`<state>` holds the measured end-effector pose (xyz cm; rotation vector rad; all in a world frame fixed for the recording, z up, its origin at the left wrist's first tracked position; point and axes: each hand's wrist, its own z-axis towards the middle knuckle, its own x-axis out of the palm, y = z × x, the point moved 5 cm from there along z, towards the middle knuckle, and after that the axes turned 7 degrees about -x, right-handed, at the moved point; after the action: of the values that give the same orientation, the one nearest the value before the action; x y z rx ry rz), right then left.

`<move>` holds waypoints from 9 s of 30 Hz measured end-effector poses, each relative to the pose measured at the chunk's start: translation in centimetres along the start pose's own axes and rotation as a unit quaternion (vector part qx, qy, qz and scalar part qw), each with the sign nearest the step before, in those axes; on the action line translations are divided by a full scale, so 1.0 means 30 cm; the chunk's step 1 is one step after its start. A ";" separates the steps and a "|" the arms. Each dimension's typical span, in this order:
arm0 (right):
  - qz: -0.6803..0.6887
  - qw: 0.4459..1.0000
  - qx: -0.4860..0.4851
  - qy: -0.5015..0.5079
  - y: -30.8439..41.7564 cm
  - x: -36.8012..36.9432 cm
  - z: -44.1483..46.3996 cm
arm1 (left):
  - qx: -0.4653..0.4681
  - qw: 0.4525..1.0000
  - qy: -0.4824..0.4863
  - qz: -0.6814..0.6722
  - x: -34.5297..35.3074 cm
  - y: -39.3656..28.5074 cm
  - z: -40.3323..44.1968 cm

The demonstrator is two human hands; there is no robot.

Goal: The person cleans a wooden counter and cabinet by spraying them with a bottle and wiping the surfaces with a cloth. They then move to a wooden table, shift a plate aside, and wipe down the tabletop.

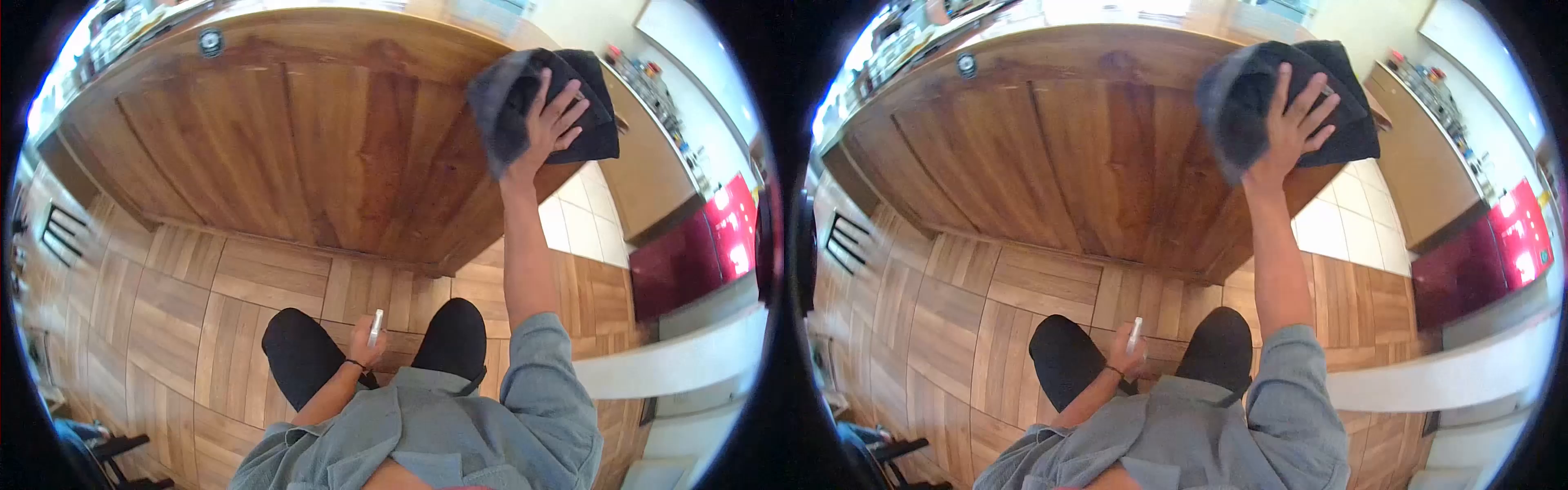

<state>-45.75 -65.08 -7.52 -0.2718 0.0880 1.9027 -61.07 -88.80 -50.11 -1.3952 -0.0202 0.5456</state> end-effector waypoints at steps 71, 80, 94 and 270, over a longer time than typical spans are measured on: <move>0.046 0.996 0.078 0.010 -0.274 0.008 -0.514 | -0.083 0.988 0.130 -0.028 0.058 0.113 -0.061; 0.074 0.994 -0.011 0.084 0.168 0.167 -0.417 | -0.105 0.992 0.065 -0.026 0.037 0.060 -0.077; 0.232 0.944 -0.189 0.142 0.947 0.331 -0.337 | -0.102 0.991 -0.090 -0.006 -0.044 -0.002 -0.100; 0.063 0.995 0.055 0.052 -0.240 0.116 -0.621 | -0.162 0.986 -0.009 -0.031 0.036 0.255 -0.042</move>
<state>-37.41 -63.02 -25.87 -0.2953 0.2850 2.0012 -62.40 -89.01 -57.82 -1.6995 -0.1738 0.5182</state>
